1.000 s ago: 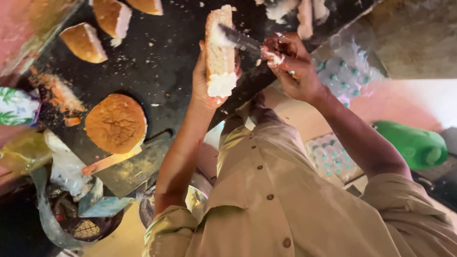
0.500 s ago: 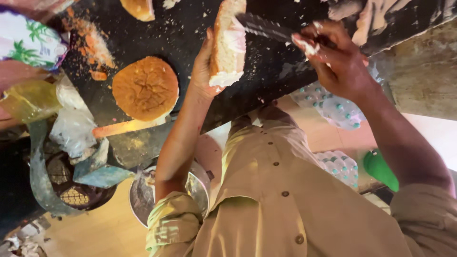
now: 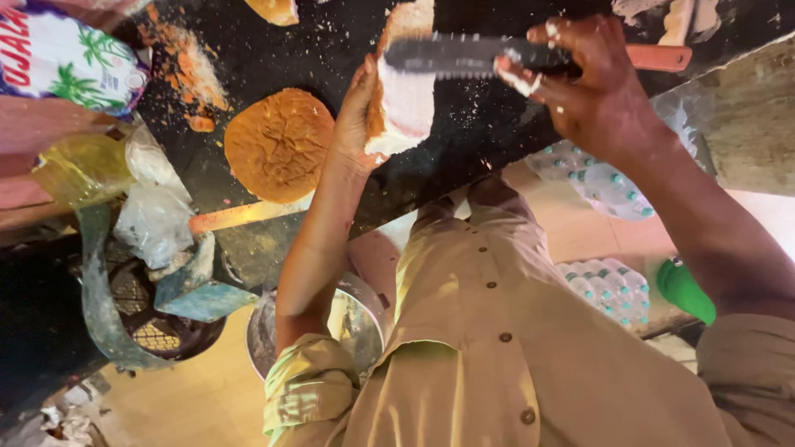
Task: The person prepares burgers by cutting buns with a knife and spreading a white cream or sauce onto the bread pieces.
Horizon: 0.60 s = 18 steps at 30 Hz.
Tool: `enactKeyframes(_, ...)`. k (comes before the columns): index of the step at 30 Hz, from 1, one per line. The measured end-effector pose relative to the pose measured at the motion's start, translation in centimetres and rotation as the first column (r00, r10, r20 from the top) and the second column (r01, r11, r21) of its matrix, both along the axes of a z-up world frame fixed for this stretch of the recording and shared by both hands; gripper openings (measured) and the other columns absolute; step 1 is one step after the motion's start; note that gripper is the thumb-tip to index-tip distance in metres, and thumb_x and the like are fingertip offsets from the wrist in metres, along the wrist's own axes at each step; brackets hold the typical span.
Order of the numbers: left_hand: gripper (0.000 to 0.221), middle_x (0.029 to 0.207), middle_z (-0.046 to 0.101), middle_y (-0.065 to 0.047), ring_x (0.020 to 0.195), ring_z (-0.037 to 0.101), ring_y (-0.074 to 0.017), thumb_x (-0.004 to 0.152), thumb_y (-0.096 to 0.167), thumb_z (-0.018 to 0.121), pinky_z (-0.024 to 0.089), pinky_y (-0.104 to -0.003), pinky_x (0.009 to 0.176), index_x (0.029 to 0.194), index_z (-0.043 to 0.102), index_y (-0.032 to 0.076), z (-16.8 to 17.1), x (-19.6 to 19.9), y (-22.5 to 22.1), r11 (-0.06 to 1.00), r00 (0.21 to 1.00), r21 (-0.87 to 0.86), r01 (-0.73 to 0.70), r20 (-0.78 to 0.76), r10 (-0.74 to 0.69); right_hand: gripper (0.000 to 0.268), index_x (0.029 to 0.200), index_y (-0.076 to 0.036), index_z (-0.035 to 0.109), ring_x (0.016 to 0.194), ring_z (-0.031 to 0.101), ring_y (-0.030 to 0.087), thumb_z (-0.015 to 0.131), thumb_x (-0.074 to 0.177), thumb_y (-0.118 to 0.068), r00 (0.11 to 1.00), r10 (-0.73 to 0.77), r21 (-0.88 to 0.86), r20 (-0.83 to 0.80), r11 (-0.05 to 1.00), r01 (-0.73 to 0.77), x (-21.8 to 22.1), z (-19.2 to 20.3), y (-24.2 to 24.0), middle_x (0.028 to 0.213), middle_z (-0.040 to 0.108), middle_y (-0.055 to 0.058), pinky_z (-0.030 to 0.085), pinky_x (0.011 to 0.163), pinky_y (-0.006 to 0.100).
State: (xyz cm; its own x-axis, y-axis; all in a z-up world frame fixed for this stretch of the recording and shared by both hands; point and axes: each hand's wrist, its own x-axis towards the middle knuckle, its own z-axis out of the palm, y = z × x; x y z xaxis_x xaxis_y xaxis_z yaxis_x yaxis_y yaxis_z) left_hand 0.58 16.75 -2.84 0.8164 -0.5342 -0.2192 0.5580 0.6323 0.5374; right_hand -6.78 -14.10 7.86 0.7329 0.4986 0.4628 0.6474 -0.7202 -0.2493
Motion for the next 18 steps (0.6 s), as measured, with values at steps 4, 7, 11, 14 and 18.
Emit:
enactKeyframes(4, 0.049, 0.128, 0.067, -0.005, 0.116, 0.067, -0.0167, 0.104, 0.042, 0.069, 0.058, -0.037, 0.103, 0.138, 0.059, 0.008, -0.3, 0.3, 0.0, 1.0, 1.0, -0.009, 0.022, -0.003, -0.023, 0.05, 0.134, -0.017, 0.074, 0.121, 0.055, 0.03, 0.075, 0.095, 0.014, 0.998, -0.057, -0.031, 0.04, 0.998, 0.058, 1.1, 0.1, -0.5, 0.135, 0.052, 0.01, 0.046, 0.098, 0.043)
enactKeyframes(7, 0.052, 0.129, 0.067, -0.006, 0.117, 0.068, -0.018, 0.103, 0.042, 0.068, 0.058, -0.037, 0.103, 0.14, 0.058, 0.007, -0.7, 0.6, -0.1, 0.997, 0.997, -0.02, 0.071, 0.032, -0.07, 0.059, 0.138, -0.009, 0.071, 0.123, 0.053, 0.037, 0.065, 0.088, 0.021, 0.993, -0.096, 0.09, -0.063, 0.991, 0.101, 0.5, -0.9, -1.4, 0.135, 0.048, 0.017, 0.049, 0.105, 0.048)
enactKeyframes(11, 0.048, 0.13, 0.068, -0.009, 0.111, 0.069, -0.0217, 0.108, 0.039, 0.063, 0.058, -0.038, 0.091, 0.143, 0.053, 0.009, -2.8, 1.1, -0.4, 0.994, 0.994, -0.06, 0.094, 0.064, -0.09, 0.029, 0.122, -0.005, 0.062, 0.1, 0.055, 0.032, 0.058, 0.106, 0.018, 0.919, -0.149, 0.466, -0.364, 0.826, 0.318, -1.7, -6.8, -3.7, 0.124, 0.045, 0.017, 0.047, 0.097, 0.047)
enactKeyframes(14, 0.06, 0.129, 0.067, -0.01, 0.114, 0.069, -0.0237, 0.107, 0.046, 0.058, 0.058, -0.04, 0.099, 0.15, 0.048, 0.006, -3.7, 2.1, -0.3, 0.987, 0.992, -0.11, 0.114, -0.045, -0.12, 0.02, 0.11, -0.001, 0.058, 0.109, 0.057, 0.036, 0.061, 0.104, 0.018, 0.942, -0.258, 0.515, -0.215, 0.789, 0.334, -3.9, -12.4, -8.8, 0.121, 0.047, 0.016, 0.05, 0.107, 0.05)
enactKeyframes(18, 0.07, 0.122, 0.067, -0.008, 0.106, 0.067, -0.0201, 0.108, 0.05, 0.058, 0.057, -0.035, 0.091, 0.161, 0.049, 0.004, -2.8, 2.2, -1.1, 0.944, 0.967, -0.231, 0.237, -0.033, -0.251, 0.016, 0.114, 0.004, 0.063, 0.11, 0.061, 0.042, 0.06, 0.101, 0.013, 0.815, -0.507, 0.335, -0.281, 0.744, 0.578, -8.5, -19.4, -16.9, 0.126, 0.056, 0.024, 0.05, 0.089, 0.048)
